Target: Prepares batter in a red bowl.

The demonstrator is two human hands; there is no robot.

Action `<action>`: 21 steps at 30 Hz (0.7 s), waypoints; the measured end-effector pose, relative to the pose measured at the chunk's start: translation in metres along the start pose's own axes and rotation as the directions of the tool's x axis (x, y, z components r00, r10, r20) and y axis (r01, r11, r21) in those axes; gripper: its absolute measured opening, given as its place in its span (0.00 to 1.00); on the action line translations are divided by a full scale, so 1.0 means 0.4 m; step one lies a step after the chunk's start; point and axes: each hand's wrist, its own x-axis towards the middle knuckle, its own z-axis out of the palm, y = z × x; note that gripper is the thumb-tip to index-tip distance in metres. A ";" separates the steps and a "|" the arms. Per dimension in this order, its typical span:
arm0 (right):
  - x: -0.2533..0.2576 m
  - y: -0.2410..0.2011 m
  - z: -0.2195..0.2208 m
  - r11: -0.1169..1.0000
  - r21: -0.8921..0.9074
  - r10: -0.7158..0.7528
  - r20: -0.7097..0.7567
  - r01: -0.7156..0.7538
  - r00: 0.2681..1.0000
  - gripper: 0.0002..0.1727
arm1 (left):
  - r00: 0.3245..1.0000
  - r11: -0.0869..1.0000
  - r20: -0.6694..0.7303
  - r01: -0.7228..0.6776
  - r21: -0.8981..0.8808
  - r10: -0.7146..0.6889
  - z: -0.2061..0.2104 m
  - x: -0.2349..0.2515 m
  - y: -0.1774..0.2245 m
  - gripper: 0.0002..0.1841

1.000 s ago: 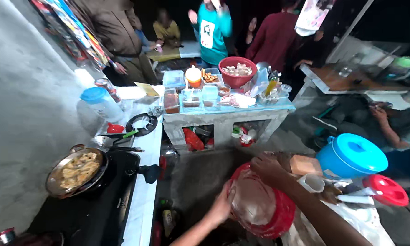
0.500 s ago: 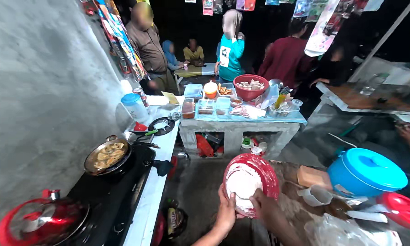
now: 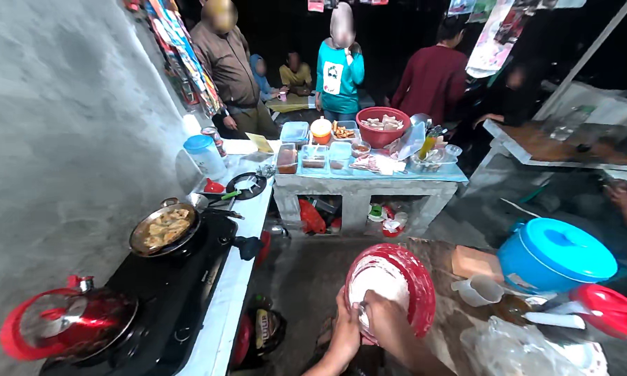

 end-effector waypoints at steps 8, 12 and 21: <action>-0.014 0.125 -0.073 0.998 0.067 -0.003 0.078 -0.002 0.997 0.18 | 0.983 0.983 -0.164 0.052 -0.175 -0.081 -0.065 -0.012 0.002 0.35; -0.011 0.186 -0.035 0.866 0.477 -0.253 0.159 0.150 0.954 0.16 | 0.973 0.980 -0.211 0.047 -0.196 -0.088 -0.085 -0.024 -0.017 0.35; -0.086 0.107 0.035 0.944 0.292 -0.181 0.065 0.155 0.981 0.20 | 0.976 0.986 -0.215 0.001 -0.164 -0.037 -0.082 -0.030 -0.059 0.37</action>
